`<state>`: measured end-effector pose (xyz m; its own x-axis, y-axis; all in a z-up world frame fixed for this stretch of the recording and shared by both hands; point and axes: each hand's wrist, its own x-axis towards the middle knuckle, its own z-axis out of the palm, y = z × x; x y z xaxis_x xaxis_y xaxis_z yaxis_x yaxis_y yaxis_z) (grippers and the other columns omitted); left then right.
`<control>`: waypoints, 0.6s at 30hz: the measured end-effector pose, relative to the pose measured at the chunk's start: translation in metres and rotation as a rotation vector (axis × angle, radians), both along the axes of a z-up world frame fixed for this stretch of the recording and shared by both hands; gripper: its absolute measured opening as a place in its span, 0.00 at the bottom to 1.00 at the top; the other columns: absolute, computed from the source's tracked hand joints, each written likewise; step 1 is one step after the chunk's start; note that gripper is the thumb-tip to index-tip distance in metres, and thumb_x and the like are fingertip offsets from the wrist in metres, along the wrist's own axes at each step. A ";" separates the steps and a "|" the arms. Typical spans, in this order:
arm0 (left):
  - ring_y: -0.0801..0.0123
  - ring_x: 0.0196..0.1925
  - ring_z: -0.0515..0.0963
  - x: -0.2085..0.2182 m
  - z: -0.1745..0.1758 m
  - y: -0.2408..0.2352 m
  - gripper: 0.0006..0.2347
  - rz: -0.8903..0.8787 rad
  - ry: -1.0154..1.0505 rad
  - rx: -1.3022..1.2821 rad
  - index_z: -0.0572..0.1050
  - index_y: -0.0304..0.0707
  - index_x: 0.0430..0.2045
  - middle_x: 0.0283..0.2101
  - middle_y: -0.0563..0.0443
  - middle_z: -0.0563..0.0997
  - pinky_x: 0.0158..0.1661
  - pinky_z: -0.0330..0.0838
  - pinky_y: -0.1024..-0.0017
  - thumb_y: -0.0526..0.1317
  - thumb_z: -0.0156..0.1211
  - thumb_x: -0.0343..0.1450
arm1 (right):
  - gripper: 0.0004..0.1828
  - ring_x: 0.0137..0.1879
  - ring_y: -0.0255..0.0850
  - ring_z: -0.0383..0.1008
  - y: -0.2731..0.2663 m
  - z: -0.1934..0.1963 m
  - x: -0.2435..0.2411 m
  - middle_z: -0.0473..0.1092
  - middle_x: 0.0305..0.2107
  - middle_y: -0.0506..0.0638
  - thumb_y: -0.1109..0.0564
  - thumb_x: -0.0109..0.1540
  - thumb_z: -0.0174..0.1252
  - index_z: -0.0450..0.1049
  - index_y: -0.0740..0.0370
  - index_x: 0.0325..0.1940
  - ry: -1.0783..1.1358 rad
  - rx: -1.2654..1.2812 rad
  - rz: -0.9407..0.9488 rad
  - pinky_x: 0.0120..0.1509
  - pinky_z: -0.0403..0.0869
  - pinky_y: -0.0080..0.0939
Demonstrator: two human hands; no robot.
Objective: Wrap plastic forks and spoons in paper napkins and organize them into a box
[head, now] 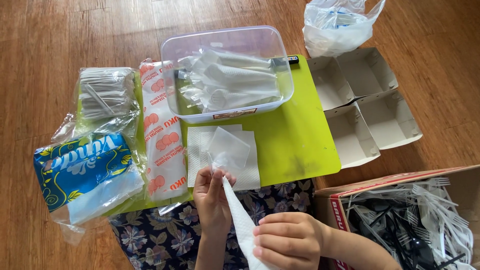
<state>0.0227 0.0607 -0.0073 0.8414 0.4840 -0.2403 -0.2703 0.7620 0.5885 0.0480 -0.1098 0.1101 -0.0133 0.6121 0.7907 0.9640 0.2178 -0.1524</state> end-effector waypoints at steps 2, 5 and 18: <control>0.67 0.34 0.80 -0.001 0.001 0.002 0.07 -0.011 0.028 0.020 0.74 0.39 0.35 0.33 0.49 0.78 0.42 0.79 0.67 0.36 0.67 0.69 | 0.08 0.42 0.44 0.85 0.000 0.003 -0.001 0.78 0.38 0.55 0.63 0.69 0.51 0.77 0.67 0.45 0.008 -0.035 0.019 0.51 0.87 0.42; 0.69 0.36 0.82 -0.002 0.007 0.001 0.05 -0.023 0.056 0.047 0.76 0.38 0.33 0.34 0.50 0.79 0.42 0.82 0.68 0.36 0.67 0.70 | 0.10 0.43 0.43 0.85 -0.001 0.002 -0.003 0.78 0.38 0.54 0.62 0.70 0.51 0.78 0.65 0.45 -0.008 -0.079 0.017 0.52 0.86 0.42; 0.57 0.52 0.78 0.050 -0.006 0.034 0.15 -0.111 0.053 1.648 0.76 0.42 0.54 0.51 0.47 0.79 0.48 0.76 0.64 0.31 0.62 0.72 | 0.18 0.43 0.42 0.79 -0.023 -0.060 0.030 0.73 0.41 0.51 0.54 0.68 0.62 0.67 0.63 0.57 -0.131 -0.109 -0.462 0.74 0.63 0.71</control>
